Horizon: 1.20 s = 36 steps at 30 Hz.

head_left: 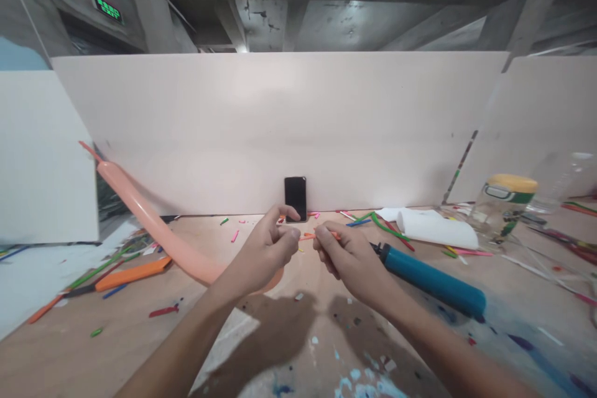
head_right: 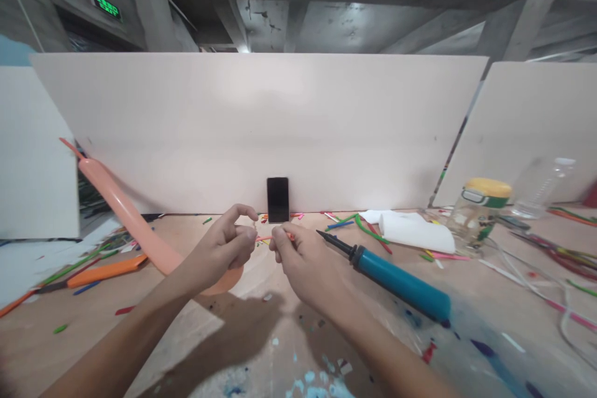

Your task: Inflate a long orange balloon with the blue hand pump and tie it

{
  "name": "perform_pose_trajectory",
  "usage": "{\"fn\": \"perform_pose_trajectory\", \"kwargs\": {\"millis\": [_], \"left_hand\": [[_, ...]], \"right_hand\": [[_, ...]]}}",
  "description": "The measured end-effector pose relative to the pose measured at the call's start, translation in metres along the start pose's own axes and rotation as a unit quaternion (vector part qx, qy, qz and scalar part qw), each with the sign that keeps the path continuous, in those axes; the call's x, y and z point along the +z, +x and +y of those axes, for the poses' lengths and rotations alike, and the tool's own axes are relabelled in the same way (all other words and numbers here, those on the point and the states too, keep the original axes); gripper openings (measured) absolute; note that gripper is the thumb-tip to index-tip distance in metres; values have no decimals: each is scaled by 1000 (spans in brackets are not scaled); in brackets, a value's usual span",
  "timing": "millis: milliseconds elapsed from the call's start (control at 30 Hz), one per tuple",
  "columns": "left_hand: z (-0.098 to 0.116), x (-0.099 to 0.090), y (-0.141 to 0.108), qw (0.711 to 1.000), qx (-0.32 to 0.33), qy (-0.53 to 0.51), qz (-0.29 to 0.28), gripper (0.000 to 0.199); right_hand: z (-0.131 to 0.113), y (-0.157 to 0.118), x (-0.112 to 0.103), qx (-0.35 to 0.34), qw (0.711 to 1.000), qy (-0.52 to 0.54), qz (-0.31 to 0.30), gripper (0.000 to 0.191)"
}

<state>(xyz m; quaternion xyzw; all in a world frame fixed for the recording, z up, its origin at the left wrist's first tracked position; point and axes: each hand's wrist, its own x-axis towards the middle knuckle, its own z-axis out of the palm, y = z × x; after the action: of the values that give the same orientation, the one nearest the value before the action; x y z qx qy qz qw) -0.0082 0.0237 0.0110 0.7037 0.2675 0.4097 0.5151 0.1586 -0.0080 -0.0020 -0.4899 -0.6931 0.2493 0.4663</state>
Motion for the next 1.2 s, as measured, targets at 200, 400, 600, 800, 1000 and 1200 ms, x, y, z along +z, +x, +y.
{"fn": "perform_pose_trajectory", "kwargs": {"millis": [200,400,600,800,1000,1200], "left_hand": [[-2,-3,0,998,-22,-45,-23,20],[2,-6,-5,990,-32,-118,-69,24],[-3,-7,-2,990,-1,-134,-54,21],[-1,-3,-3,995,44,90,14,20],[-5,-4,-5,916,111,380,61,26],[-15,-5,-6,824,139,546,57,36]], "right_hand": [[-6,3,-8,-6,1000,-17,-20,24],[3,5,-7,-41,998,-45,27,22],[3,1,9,-67,996,-45,20,19],[8,-2,13,-95,988,-123,19,21],[6,-1,6,-85,974,-210,19,30],[-4,-4,6,-96,970,-222,33,29]]}}
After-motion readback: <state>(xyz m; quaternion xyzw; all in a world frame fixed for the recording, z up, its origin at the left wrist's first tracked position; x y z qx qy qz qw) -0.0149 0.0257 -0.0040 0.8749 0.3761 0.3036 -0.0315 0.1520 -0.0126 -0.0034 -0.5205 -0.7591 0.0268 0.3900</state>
